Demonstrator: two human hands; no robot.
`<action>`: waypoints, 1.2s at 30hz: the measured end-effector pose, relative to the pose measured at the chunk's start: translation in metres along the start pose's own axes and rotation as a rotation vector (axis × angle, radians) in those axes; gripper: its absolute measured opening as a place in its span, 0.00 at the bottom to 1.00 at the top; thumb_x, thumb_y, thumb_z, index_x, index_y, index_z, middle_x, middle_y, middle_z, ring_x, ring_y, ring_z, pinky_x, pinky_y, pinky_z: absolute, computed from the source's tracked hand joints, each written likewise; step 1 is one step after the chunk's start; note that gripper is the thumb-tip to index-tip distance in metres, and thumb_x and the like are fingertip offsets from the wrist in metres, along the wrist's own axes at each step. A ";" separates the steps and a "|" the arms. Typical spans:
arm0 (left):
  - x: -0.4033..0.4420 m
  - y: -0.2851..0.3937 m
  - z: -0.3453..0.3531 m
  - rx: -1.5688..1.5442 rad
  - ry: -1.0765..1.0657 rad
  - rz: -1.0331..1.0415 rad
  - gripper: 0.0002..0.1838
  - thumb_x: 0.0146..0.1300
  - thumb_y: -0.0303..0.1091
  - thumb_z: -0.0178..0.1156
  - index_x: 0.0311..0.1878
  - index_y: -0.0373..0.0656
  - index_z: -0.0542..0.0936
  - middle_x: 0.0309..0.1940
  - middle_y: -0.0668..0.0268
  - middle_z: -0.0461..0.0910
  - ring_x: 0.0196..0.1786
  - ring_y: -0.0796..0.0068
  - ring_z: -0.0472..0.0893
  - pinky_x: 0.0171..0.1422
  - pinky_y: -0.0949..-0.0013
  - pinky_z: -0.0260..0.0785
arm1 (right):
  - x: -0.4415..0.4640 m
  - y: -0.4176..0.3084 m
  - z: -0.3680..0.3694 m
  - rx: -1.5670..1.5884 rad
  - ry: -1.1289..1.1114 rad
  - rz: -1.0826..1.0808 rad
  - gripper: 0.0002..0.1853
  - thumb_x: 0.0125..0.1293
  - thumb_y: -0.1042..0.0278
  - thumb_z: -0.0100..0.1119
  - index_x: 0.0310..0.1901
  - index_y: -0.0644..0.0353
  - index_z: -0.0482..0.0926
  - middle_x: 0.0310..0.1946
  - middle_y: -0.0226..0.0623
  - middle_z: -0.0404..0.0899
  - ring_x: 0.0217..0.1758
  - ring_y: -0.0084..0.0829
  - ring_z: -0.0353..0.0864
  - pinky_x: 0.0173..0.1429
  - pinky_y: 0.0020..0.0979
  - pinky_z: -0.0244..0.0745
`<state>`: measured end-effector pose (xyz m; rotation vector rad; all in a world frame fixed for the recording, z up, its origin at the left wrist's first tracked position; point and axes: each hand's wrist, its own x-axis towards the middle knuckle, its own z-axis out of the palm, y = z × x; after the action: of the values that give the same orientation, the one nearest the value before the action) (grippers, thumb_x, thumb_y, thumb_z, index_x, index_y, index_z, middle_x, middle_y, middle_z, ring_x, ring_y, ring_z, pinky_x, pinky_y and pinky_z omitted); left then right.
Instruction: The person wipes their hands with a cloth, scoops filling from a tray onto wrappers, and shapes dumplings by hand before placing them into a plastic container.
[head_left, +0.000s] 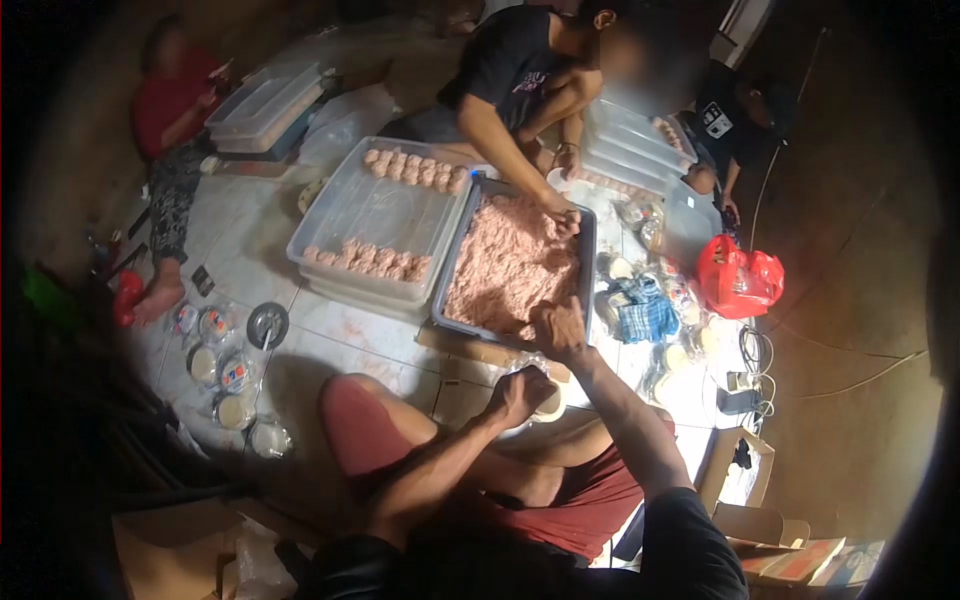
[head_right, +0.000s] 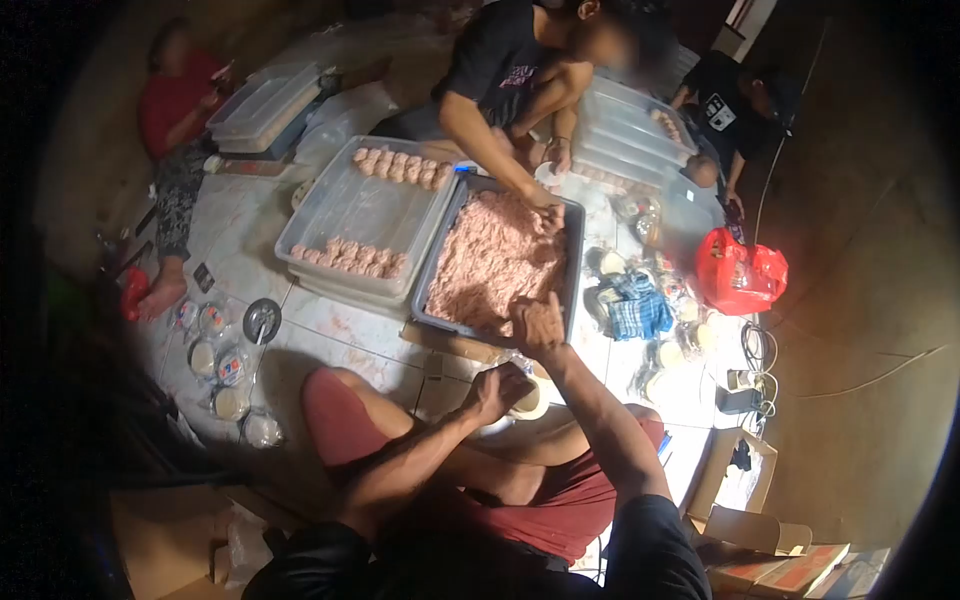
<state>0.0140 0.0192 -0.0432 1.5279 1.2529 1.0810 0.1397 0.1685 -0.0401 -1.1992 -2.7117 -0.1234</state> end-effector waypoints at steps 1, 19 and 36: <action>-0.003 0.000 -0.003 -0.070 -0.009 0.016 0.16 0.65 0.44 0.68 0.42 0.41 0.81 0.37 0.53 0.84 0.41 0.51 0.84 0.47 0.56 0.75 | -0.009 0.008 -0.004 -0.192 0.414 -0.196 0.09 0.64 0.61 0.64 0.35 0.56 0.77 0.22 0.33 0.67 0.28 0.36 0.74 0.57 0.53 0.74; 0.009 0.033 -0.054 -1.490 -0.144 -0.321 0.39 0.75 0.63 0.47 0.68 0.33 0.69 0.66 0.50 0.75 0.68 0.55 0.76 0.74 0.49 0.67 | -0.051 -0.041 -0.155 0.792 0.251 0.343 0.08 0.66 0.76 0.60 0.44 0.64 0.85 0.37 0.49 0.83 0.38 0.45 0.85 0.43 0.38 0.78; -0.009 0.076 -0.078 -1.854 0.030 -0.172 0.55 0.67 0.75 0.44 0.80 0.33 0.50 0.81 0.45 0.50 0.83 0.49 0.49 0.82 0.46 0.45 | -0.116 -0.098 -0.124 0.326 0.263 -0.065 0.20 0.61 0.73 0.57 0.55 0.62 0.80 0.47 0.48 0.76 0.49 0.47 0.78 0.51 0.42 0.77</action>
<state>-0.0439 0.0080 0.0494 -0.0453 0.0100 1.3781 0.1592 0.0004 0.0588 -0.9307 -2.4235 0.1390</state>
